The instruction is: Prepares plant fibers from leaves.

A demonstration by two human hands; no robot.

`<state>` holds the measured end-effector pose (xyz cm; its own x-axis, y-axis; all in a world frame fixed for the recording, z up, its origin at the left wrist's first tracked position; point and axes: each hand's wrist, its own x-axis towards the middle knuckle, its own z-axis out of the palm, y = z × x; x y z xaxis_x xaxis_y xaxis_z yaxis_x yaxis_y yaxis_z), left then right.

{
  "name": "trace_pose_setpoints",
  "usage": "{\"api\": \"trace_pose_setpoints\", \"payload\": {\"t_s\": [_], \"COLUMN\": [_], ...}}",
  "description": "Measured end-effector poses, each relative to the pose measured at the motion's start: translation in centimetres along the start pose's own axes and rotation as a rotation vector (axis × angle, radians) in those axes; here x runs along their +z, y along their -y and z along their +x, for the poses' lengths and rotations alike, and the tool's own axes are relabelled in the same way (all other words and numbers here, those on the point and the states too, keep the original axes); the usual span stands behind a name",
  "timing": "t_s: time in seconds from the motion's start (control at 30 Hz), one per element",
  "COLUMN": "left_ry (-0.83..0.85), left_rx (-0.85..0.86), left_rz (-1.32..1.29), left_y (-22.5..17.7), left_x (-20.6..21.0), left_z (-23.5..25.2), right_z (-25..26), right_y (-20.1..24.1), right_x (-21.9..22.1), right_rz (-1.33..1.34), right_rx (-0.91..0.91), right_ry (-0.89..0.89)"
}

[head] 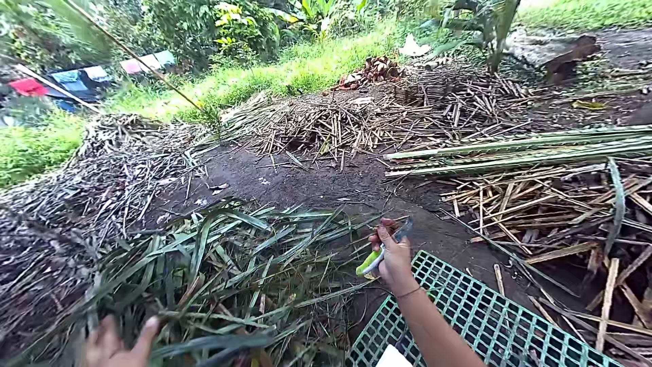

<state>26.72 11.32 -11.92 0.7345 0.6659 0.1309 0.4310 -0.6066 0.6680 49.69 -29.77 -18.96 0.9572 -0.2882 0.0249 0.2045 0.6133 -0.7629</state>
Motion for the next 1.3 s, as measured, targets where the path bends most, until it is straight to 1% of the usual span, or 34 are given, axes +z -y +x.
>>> {"api": "trace_pose_setpoints", "payload": {"t_s": [0.03, 0.07, 0.1, 0.13, 0.17, 0.23, 0.3, 0.37, 0.43, 0.53, 0.6, 0.67, 0.73, 0.8, 0.87, 0.97, 1.07, 1.1, 1.17, 1.3], "left_ry": [0.076, 0.132, 0.183, 0.205, 0.183, 0.126, 0.089, -0.021, -0.106, -0.205, -0.262, -0.29, -0.298, -0.293, -0.272, -0.212, -0.212, -0.233, -0.278, -0.283], "left_rx": [0.221, 0.376, 0.463, 0.504, 0.527, 0.515, 0.421, 0.326, 0.241, 0.185, 0.177, 0.176, 0.175, 0.158, 0.128, 0.08, 0.081, 0.096, 0.113, 0.115], "left_rz": [0.052, 0.103, 0.139, 0.163, 0.184, 0.184, 0.113, 0.045, 0.012, -0.037, -0.055, -0.043, -0.051, -0.119, -0.217, -0.321, -0.318, -0.288, -0.195, -0.129], "left_y": [-1.6, -2.9, -4.1, -5.0, -5.7, -6.8, -7.2, -7.4, -7.7, -8.2, -8.4, -8.6, -8.8, -9.3, -9.8, -10.2, -10.5, -10.5, -10.2, -9.8], "left_x": [1.2, 2.3, 3.2, 3.8, 4.2, 4.0, 3.5, 3.4, 3.3, 3.2, 3.2, 3.2, 3.2, 3.3, 3.2, 2.8, 2.7, 2.7, 2.7, 2.3], "left_z": [-1.0, -2.1, -3.6, -5.4, -7.3, -10.7, -13.5, -15.5, -16.7, -17.6, -18.1, -18.6, -18.9, -19.2, -19.5, -19.8, -19.9, -19.9, -20.0, -20.1], "right_z": [-0.9, -1.6, -2.2, -2.8, -3.1, -3.2, -3.1, -3.5, -5.7, -10.7, -13.6, -15.8, -17.2, -18.0, -18.6, -18.9, -18.6, -18.3, -17.1, -13.8], "right_y": [0.1, 0.1, 0.2, 0.4, 0.7, 0.8, 0.5, 0.1, -0.2, -0.6, -0.9, -0.9, -0.5, -0.2, 0.0, 0.2, 0.4, 0.4, 0.4, 0.2], "right_x": [0.9, 1.8, 2.6, 3.4, 4.3, 6.1, 7.9, 9.6, 11.1, 11.6, 11.4, 11.5, 11.6, 11.8, 11.6, 11.1, 11.0, 11.1, 11.4, 13.3], "right_rz": [0.023, 0.047, 0.074, 0.105, 0.135, 0.168, 0.155, 0.068, -0.072, -0.212, -0.18, -0.104, -0.075, -0.105, -0.146, -0.157, -0.179, -0.178, -0.162, -0.162], "right_rx": [0.01, 0.026, 0.044, 0.066, 0.086, 0.092, 0.094, 0.127, 0.19, 0.362, 0.531, 0.7, 0.816, 0.822, 0.77, 0.65, 0.537, 0.538, 0.56, 0.548], "right_ry": [0.114, 0.233, 0.342, 0.429, 0.498, 0.599, 0.672, 0.812, 0.999, 1.316, 1.53, 1.652, 1.717, 1.78, 1.808, 1.783, 1.764, 1.749, 1.646, 1.437]}}
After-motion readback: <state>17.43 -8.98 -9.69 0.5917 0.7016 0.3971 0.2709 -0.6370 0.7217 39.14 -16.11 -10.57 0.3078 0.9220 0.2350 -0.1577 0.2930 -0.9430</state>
